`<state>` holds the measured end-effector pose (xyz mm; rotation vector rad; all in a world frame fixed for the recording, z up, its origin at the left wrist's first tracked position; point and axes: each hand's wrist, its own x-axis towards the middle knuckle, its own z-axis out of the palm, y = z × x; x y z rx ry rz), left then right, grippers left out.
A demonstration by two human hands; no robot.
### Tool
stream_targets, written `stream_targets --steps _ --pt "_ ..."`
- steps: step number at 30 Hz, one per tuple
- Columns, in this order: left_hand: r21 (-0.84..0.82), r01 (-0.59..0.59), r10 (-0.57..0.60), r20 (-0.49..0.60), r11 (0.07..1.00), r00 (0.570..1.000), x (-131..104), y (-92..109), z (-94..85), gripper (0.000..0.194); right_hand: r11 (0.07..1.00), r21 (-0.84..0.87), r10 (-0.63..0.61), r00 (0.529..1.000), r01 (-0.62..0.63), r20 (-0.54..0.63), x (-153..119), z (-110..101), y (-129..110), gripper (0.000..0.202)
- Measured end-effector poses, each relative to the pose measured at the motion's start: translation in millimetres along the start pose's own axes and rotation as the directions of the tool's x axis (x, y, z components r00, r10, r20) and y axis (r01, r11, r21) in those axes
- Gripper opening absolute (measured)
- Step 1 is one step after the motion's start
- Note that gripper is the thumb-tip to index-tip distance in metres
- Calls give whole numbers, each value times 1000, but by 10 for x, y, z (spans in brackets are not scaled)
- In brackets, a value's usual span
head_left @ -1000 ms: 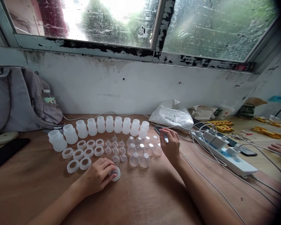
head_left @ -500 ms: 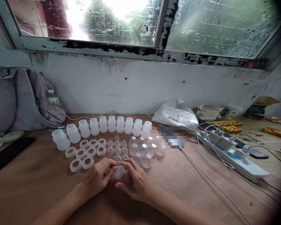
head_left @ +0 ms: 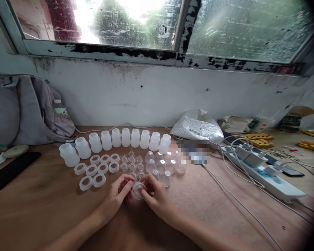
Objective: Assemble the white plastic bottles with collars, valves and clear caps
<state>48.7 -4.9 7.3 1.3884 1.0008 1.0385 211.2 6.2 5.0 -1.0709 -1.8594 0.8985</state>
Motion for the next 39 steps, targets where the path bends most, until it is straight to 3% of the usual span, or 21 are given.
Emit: stream_targets --steps 3,9,24,32,39 --pt "37 -24 22 63 999 998 -11 20 0 24 1000 15 19 1000 -19 -10 11 -13 -6 10" --pt "14 66 -67 82 998 994 3 -18 26 29 996 64 64 998 -65 24 9 -20 -30 10" --pt "158 -32 14 110 987 994 -58 35 37 25 979 173 101 994 -108 51 22 12 15 17" --pt "158 -40 18 138 987 990 -75 44 -5 27 982 172 73 997 -78 38 15 10 -60 20" --pt "232 -129 99 135 964 986 -81 -9 -24 34 987 136 82 996 -87 40 7 21 -47 21"
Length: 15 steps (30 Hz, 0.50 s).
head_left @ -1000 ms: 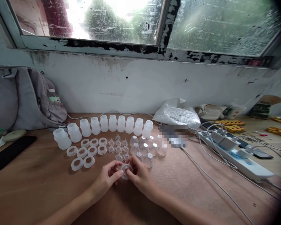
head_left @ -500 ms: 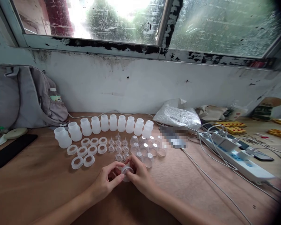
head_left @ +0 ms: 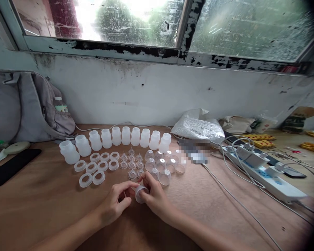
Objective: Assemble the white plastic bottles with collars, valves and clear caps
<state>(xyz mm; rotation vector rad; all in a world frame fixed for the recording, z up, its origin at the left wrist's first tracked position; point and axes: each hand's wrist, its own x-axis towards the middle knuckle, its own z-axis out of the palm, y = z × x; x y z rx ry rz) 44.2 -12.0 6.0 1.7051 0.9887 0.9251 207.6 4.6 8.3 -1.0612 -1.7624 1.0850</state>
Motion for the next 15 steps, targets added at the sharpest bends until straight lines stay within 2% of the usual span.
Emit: stream_targets --steps 6,11,15 --pt "102 -72 72 2 992 997 -18 -8 -5 39 999 -49 -20 1000 20 -3 5 4 -3 22" --pt "214 -142 124 97 966 987 -34 -3 -32 45 997 -71 -43 999 43 -6 -1 23 16 22" --pt "257 -182 173 59 949 983 -48 0 -11 44 992 -108 -67 998 65 -20 4 41 58 23"
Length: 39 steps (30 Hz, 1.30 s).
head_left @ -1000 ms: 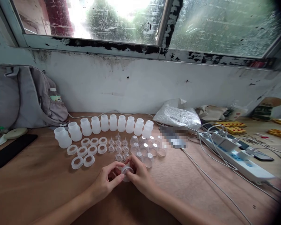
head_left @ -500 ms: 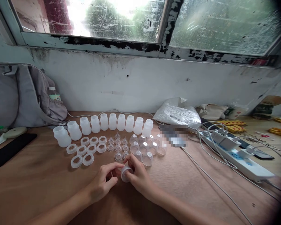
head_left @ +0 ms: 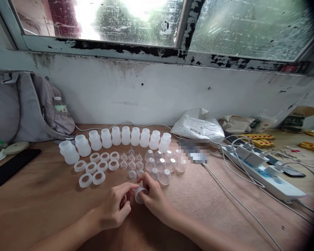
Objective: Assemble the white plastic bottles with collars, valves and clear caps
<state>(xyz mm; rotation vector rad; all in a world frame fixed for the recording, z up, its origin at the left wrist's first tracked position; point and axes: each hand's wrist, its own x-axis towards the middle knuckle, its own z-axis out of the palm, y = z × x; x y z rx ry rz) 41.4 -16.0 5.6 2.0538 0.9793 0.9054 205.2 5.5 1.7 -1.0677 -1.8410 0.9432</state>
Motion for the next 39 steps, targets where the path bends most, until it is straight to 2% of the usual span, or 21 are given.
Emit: stream_targets --steps 8,12,15,18,20,23,26,33,39 --pt "61 -62 64 -30 996 997 1 25 20 43 1000 19 -13 1000 13 6 5 15 29 18" --pt "95 -66 69 -30 993 997 28 17 -12 35 999 32 -16 999 15 41 -1 -7 -12 14" --pt "135 -60 75 -103 989 992 57 12 -63 29 994 112 13 997 -21 71 4 -20 -19 9" --pt "170 -76 101 -149 983 984 83 8 -127 26 958 265 81 990 -110 117 17 -19 8 6" --pt "164 -94 113 -115 982 987 94 10 -161 23 917 363 114 980 -167 162 26 -16 28 11" --pt "159 -118 121 -10 980 993 101 19 -186 21 886 425 114 976 -184 187 36 -16 42 19" --pt "169 -141 135 47 976 990 100 41 -193 23 883 432 105 974 -183 199 42 -24 42 24" --pt "129 -163 158 50 978 986 82 53 -142 27 901 410 58 976 -141 208 39 -40 43 25" --pt "78 -143 149 -85 987 985 47 -32 2 23 925 372 15 983 -84 185 18 -36 19 27"
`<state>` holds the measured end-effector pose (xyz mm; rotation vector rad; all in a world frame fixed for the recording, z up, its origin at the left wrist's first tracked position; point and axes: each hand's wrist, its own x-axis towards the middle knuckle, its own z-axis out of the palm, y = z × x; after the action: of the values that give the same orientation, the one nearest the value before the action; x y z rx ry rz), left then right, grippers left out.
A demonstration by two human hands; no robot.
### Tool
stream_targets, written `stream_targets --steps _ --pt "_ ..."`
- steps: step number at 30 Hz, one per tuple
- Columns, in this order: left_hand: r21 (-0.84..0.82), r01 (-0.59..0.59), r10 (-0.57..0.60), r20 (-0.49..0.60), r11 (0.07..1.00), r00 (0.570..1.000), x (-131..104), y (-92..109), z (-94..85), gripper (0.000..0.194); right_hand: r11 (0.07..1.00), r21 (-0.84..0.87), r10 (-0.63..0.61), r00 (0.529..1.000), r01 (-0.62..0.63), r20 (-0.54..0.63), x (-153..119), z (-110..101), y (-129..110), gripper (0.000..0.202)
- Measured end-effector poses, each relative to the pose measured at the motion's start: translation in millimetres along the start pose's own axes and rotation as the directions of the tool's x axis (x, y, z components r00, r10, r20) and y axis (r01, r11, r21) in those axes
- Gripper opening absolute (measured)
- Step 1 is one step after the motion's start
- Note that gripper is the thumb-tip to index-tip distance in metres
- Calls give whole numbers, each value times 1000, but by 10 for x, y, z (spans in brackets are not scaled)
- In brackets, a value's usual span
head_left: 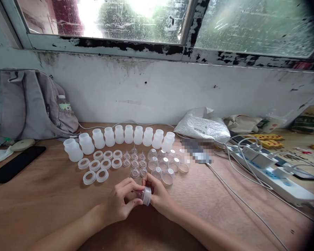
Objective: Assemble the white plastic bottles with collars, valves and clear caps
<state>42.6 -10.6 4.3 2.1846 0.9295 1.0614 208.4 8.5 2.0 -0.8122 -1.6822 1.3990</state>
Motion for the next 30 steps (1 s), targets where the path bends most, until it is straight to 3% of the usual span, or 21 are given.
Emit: stream_targets --steps 9,13,15,18,21,22,26,30 --pt "-83 194 -200 -64 977 978 69 35 -52 18 993 -114 3 999 -9 -52 -13 -20 3 17" --pt "-162 222 -243 -129 962 961 97 1 -116 21 957 -288 -66 990 28 -125 -8 -142 -121 9" --pt "-211 253 -291 -172 944 941 106 -43 -138 22 915 -397 -185 951 74 -248 47 -284 -198 9" --pt "-301 295 -365 -210 907 907 115 -126 -146 24 846 -527 -361 815 81 -453 210 -603 -286 10" --pt "-368 300 -396 -222 880 891 114 -188 -139 26 738 -672 -442 709 -61 -549 423 -977 -310 28" --pt "-378 298 -399 -223 876 889 112 -199 -135 26 697 -706 -446 696 -125 -563 492 -1093 -304 38" --pt "-394 293 -401 -228 871 887 105 -215 -117 27 528 -706 -231 721 -471 -654 718 -1417 -253 61" --pt "-398 278 -389 -233 874 891 110 -224 -94 27 420 -665 -37 720 -618 -693 857 -1530 -193 66"
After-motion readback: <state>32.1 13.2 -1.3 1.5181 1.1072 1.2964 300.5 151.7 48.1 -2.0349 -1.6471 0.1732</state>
